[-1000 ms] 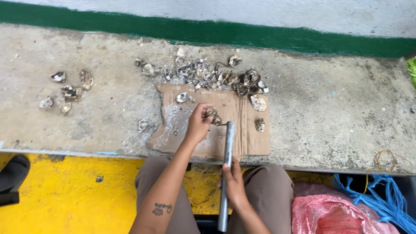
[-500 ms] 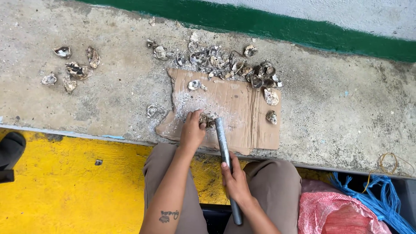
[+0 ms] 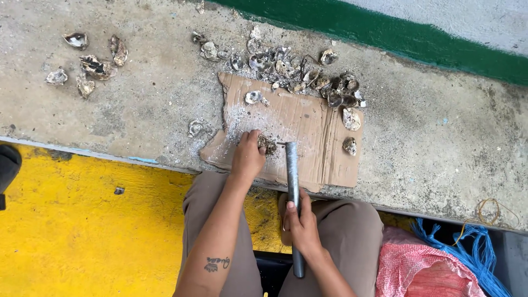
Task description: Crushing oyster shells on a piece of cardboard using a metal pipe.
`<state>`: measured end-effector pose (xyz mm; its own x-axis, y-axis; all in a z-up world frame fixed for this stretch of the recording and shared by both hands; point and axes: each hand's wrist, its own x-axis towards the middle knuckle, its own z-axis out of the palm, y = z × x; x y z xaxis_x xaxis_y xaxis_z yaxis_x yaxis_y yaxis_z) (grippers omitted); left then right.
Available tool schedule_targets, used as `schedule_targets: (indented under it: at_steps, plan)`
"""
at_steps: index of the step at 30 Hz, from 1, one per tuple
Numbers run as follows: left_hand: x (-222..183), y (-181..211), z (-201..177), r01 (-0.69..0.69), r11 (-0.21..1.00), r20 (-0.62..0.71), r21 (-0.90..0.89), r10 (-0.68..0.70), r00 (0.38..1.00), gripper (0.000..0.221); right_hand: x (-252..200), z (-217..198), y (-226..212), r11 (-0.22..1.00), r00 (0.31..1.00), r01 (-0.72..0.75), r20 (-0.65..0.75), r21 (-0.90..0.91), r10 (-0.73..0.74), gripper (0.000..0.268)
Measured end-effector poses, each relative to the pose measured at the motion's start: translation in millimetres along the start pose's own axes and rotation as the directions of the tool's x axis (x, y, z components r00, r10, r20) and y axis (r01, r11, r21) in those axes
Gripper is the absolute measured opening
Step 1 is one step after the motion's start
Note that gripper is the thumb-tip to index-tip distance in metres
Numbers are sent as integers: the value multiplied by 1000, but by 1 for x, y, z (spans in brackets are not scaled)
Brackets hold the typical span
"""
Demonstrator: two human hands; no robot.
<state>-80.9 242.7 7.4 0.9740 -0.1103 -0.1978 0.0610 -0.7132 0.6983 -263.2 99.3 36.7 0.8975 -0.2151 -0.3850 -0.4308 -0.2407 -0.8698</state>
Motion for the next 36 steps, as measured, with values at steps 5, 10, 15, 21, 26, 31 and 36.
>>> schedule_targets:
  at_steps: [5, 10, 15, 21, 26, 31, 36]
  plan:
    - [2, -1, 1, 27, 1000, 7, -8, -27, 1000, 50, 6, -1, 1, 991, 987, -131, 87, -43, 134, 53]
    - [1, -7, 7, -21, 1000, -45, -14, 21, 999, 50, 0, -1, 2, 997, 998, 57, -33, 59, -55, 53]
    - [-2, 2, -3, 19, 1000, -15, -25, -19, 1000, 51, 4, -1, -1, 992, 990, -121, 67, -45, 124, 54]
    - [2, -6, 4, 4, 1000, -35, -14, -4, 999, 51, 2, 0, -4, 1000, 1000, -25, 8, 0, 25, 55]
    - [1, 1, -2, 45, 999, 4, -9, -45, 999, 52, 5, -1, -1, 991, 989, -117, 78, -68, 122, 56]
    - [1, -3, 0, 12, 1000, -13, -1, -12, 1000, 52, 2, -1, -8, 998, 1000, 6, 1, -61, -6, 57]
    - [0, 0, -2, 26, 999, -9, 20, -26, 1000, 49, 4, 0, -5, 988, 989, -131, 57, -85, 136, 56]
